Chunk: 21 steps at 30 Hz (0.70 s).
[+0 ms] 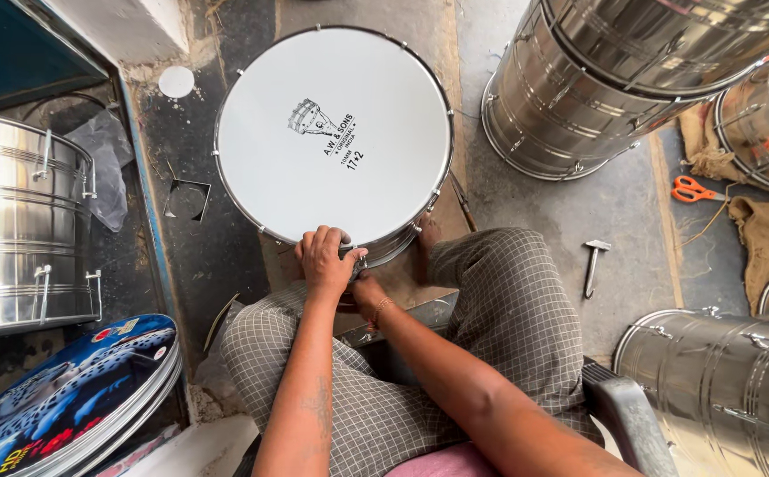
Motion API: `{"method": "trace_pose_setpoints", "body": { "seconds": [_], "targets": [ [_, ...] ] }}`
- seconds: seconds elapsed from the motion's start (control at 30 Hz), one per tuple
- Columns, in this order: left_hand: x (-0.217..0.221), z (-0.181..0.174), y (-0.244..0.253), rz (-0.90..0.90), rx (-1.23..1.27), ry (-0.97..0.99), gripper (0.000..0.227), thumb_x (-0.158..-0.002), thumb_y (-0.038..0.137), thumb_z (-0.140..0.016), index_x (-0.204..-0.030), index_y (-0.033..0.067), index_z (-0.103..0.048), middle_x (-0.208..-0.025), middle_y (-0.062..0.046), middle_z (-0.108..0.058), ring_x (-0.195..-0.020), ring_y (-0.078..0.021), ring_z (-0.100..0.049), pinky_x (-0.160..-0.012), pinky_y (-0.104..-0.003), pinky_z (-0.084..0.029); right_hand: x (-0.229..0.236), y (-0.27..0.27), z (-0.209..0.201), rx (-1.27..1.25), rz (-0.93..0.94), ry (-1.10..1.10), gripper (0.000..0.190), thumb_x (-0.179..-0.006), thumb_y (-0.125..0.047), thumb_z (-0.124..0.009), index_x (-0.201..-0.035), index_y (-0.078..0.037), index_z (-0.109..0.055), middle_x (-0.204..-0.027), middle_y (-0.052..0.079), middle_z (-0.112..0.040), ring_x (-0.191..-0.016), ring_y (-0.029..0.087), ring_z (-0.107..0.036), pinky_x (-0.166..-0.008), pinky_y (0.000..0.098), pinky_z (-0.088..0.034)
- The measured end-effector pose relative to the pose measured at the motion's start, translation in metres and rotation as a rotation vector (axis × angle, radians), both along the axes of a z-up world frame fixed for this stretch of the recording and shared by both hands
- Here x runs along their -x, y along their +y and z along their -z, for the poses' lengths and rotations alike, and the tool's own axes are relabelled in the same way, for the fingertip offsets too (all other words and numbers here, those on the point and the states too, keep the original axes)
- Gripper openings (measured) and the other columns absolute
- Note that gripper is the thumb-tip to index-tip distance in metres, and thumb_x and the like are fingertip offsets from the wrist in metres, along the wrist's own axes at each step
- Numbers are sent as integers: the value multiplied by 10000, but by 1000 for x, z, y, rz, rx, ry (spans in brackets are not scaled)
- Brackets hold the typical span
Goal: The person is assembling a drum by tightening the tension rods on the drumhead using a drum key. They systematically rotate the drum and tighten each rod to secure the head to the shell.
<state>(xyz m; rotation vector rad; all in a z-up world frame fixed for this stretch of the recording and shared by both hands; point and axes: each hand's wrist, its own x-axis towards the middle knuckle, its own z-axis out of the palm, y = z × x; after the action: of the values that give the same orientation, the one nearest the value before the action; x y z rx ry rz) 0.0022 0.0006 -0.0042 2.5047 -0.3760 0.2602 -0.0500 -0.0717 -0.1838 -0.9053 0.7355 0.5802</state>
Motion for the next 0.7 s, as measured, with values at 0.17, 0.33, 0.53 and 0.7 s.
{"method": "trace_pose_setpoints", "body": {
  "seconds": [0.17,0.33,0.53,0.7],
  "targets": [
    [-2,-3,-1,-2,-3,50,417,-661,389,-907,-889,153,-651,-930,17,-606,-1008,-256,-532,-1016,-468,-329,2,14,-24,-15,133,-53,397,-954,-88,-589,-1322,-167,-465,-1035,120,-681,-808,269,-699,-697,468,-626],
    [-2,-4,-2,-22,-19,70,411,-651,385,-910,-865,154,-646,-929,27,-606,-1017,-249,-532,-1049,-465,-318,5,6,-23,-44,136,-61,380,-956,-101,-589,-1312,-140,-460,-1075,113,-696,-851,276,-740,-731,476,-649],
    [-1,-7,-3,-35,-18,104,417,-644,389,-911,-862,152,-646,-926,32,-609,-1026,-249,-531,-1051,-459,-319,-8,18,-1,-9,226,-90,272,-996,-185,-579,-1222,-42,-527,-1009,148,-685,-764,262,-688,-590,406,-576],
    [0,-10,-4,-22,-17,105,410,-655,388,-905,-880,153,-654,-943,35,-619,-1029,-253,-530,-1036,-470,-319,-21,24,16,-67,274,-53,303,-979,-281,-536,-1168,-46,-567,-877,131,-695,-658,216,-693,-521,365,-548]
  ]
}}
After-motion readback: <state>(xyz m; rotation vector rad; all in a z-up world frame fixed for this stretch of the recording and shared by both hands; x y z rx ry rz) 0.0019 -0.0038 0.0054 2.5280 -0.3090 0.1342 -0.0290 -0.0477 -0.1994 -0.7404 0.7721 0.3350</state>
